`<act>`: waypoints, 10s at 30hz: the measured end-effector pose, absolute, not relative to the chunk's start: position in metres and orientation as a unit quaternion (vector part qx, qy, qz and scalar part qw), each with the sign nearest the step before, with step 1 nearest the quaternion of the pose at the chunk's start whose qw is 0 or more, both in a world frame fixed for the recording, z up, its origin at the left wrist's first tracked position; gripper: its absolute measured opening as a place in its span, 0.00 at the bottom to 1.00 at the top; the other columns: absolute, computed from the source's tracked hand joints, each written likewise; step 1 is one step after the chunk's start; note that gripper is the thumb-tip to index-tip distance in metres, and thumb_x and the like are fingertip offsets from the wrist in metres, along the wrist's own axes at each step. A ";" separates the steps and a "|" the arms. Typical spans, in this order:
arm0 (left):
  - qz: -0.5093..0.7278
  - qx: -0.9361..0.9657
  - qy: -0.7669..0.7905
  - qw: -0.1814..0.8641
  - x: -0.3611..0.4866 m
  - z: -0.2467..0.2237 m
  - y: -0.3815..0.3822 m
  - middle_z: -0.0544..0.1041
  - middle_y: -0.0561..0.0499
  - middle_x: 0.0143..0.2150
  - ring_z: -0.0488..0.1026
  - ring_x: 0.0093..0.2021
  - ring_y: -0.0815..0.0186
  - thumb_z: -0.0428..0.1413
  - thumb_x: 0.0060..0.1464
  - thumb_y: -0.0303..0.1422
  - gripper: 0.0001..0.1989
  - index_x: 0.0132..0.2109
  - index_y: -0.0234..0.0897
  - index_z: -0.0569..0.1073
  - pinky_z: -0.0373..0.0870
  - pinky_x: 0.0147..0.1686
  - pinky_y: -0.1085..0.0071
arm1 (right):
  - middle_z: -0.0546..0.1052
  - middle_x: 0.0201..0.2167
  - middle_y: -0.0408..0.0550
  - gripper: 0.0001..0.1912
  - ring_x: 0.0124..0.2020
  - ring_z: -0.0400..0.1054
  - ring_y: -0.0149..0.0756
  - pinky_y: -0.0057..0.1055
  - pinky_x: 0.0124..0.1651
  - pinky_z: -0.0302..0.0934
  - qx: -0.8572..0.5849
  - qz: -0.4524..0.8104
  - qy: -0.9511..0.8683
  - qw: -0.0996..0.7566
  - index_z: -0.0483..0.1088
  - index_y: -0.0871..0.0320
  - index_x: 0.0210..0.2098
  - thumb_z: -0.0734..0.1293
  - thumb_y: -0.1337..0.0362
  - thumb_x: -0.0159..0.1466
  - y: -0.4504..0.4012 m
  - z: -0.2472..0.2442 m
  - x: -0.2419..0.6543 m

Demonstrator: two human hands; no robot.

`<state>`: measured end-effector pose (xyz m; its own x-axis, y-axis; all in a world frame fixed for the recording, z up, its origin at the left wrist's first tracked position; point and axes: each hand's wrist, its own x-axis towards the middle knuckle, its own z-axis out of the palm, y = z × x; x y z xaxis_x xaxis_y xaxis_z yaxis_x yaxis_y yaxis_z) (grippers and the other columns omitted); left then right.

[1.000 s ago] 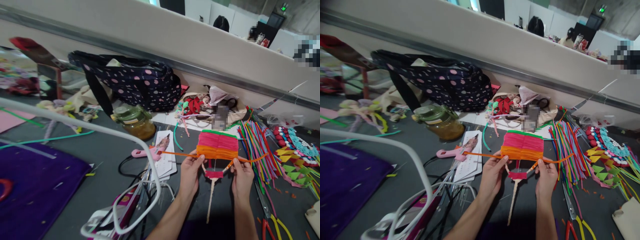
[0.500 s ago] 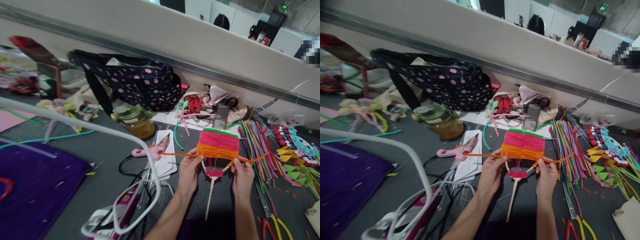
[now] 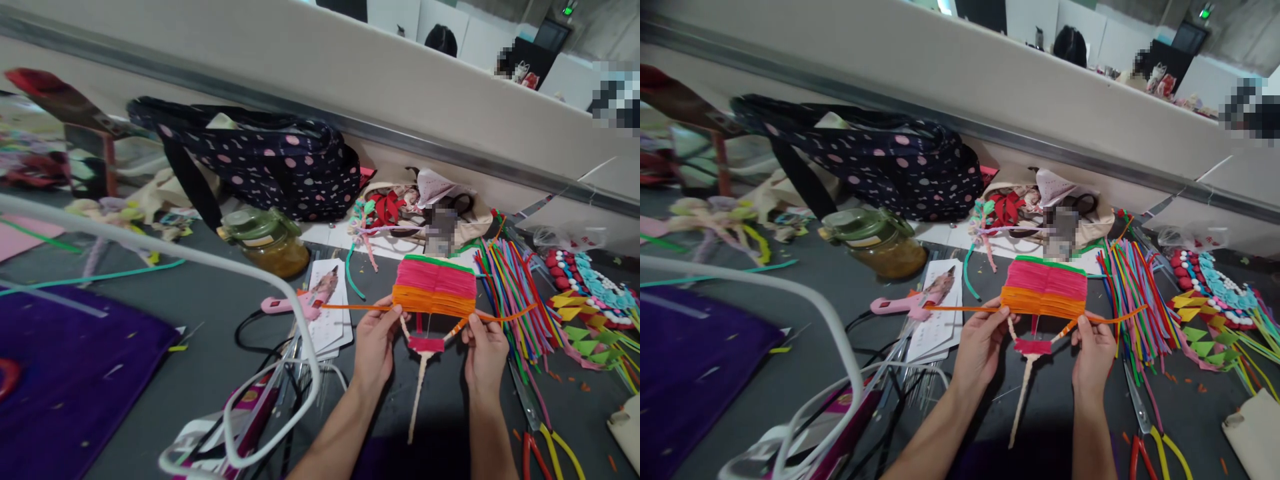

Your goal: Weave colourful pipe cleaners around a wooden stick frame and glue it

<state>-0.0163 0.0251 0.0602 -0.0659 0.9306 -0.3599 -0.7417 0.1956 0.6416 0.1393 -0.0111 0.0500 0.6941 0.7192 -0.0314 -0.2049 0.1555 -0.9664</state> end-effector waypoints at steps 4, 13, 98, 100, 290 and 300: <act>0.618 0.116 0.393 0.670 -0.017 0.058 0.026 0.79 0.52 0.29 0.74 0.25 0.70 0.67 0.36 0.30 0.17 0.37 0.34 0.75 0.71 0.31 0.73 | 0.63 0.15 0.35 0.15 0.16 0.55 0.23 0.23 0.19 0.51 -0.562 0.320 -0.224 0.729 0.71 0.62 0.33 0.73 0.58 0.51 -0.011 0.052 0.139; 0.614 0.123 0.389 0.676 -0.016 0.054 0.029 0.79 0.52 0.31 0.76 0.28 0.69 0.68 0.36 0.32 0.15 0.33 0.34 0.73 0.73 0.32 0.73 | 0.65 0.16 0.36 0.16 0.16 0.57 0.24 0.24 0.20 0.53 -0.569 0.324 -0.229 0.720 0.72 0.63 0.34 0.74 0.58 0.50 -0.011 0.050 0.144; 0.692 0.021 0.362 0.624 -0.046 0.041 0.058 0.76 0.57 0.24 0.78 0.26 0.67 0.60 0.47 0.23 0.08 0.33 0.35 0.69 0.74 0.26 0.75 | 0.70 0.43 0.55 0.12 0.45 0.60 0.44 0.36 0.43 0.57 -0.713 -0.001 -0.635 0.297 0.75 0.56 0.39 0.62 0.69 0.60 0.030 -0.010 0.176; 0.690 0.013 0.368 0.623 -0.048 0.042 0.058 0.75 0.58 0.23 0.77 0.26 0.68 0.60 0.47 0.23 0.07 0.33 0.35 0.69 0.74 0.26 0.76 | 0.69 0.41 0.54 0.10 0.43 0.60 0.44 0.36 0.42 0.56 -0.717 -0.005 -0.637 0.283 0.75 0.56 0.35 0.62 0.69 0.59 0.028 -0.010 0.178; 0.699 0.138 0.340 0.614 -0.016 0.059 0.026 0.76 0.56 0.27 0.77 0.26 0.67 0.67 0.37 0.32 0.19 0.37 0.35 0.68 0.74 0.25 0.75 | 0.59 0.15 0.32 0.15 0.14 0.48 0.19 0.18 0.15 0.42 -0.483 0.515 -0.245 0.665 0.64 0.57 0.26 0.74 0.60 0.49 -0.001 0.055 0.125; 0.697 0.144 0.342 0.614 -0.015 0.056 0.026 0.77 0.55 0.26 0.78 0.28 0.66 0.67 0.38 0.32 0.19 0.37 0.35 0.68 0.75 0.26 0.75 | 0.69 0.20 0.37 0.17 0.18 0.57 0.23 0.20 0.17 0.48 -0.503 0.500 -0.258 0.656 0.63 0.57 0.26 0.75 0.59 0.47 0.000 0.053 0.119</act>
<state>-0.0145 0.0255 0.0556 -0.2056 0.9538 -0.2191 -0.7576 -0.0134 0.6526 0.1189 -0.0001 0.0528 0.3672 0.9156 -0.1636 -0.3955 -0.0055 -0.9184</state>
